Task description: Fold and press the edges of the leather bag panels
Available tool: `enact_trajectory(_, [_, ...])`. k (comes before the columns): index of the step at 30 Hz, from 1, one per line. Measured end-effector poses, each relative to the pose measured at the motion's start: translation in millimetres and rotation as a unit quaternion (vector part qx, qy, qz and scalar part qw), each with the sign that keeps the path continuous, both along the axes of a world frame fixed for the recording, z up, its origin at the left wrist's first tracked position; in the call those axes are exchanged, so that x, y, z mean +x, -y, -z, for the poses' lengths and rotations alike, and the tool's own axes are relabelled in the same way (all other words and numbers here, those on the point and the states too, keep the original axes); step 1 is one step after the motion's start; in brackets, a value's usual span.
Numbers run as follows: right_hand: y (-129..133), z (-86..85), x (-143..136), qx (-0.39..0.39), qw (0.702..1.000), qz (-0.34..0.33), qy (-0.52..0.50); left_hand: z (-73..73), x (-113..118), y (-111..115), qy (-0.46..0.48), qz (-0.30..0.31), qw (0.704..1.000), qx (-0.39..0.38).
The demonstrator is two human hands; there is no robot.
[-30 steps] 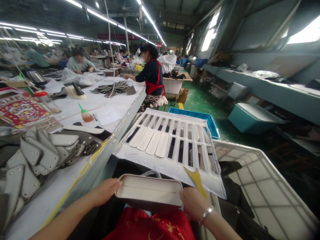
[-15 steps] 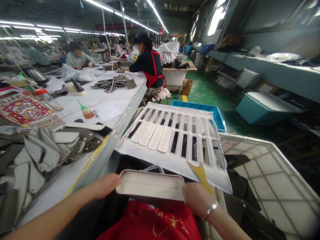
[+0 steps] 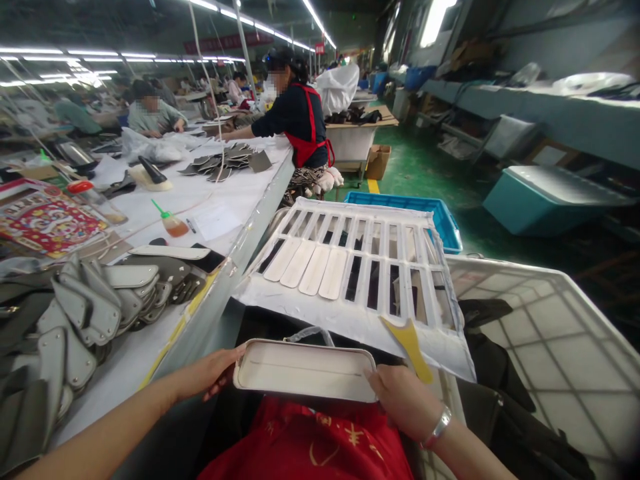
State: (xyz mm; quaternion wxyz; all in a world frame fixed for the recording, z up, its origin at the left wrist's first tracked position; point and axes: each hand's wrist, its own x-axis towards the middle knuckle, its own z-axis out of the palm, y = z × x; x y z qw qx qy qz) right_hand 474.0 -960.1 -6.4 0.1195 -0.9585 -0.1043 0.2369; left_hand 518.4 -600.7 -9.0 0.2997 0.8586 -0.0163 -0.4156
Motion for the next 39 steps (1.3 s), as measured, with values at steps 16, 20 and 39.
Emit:
enact_trajectory(16, [0, -3.0, 3, -0.062, 0.988, -0.143, 0.005, 1.9, 12, 11, 0.043, 0.023, 0.999, 0.01])
enact_trajectory(20, [2, -3.1, 2, -0.052, 0.994, -0.094, -0.014, 2.9, 8, 9, -0.022, -0.014, 1.0, -0.011])
enact_trajectory(39, [3, 10.4, -2, -0.042, 0.997, -0.07, 0.004, 2.4, 10, 12, 0.057, 0.029, 0.998, -0.016])
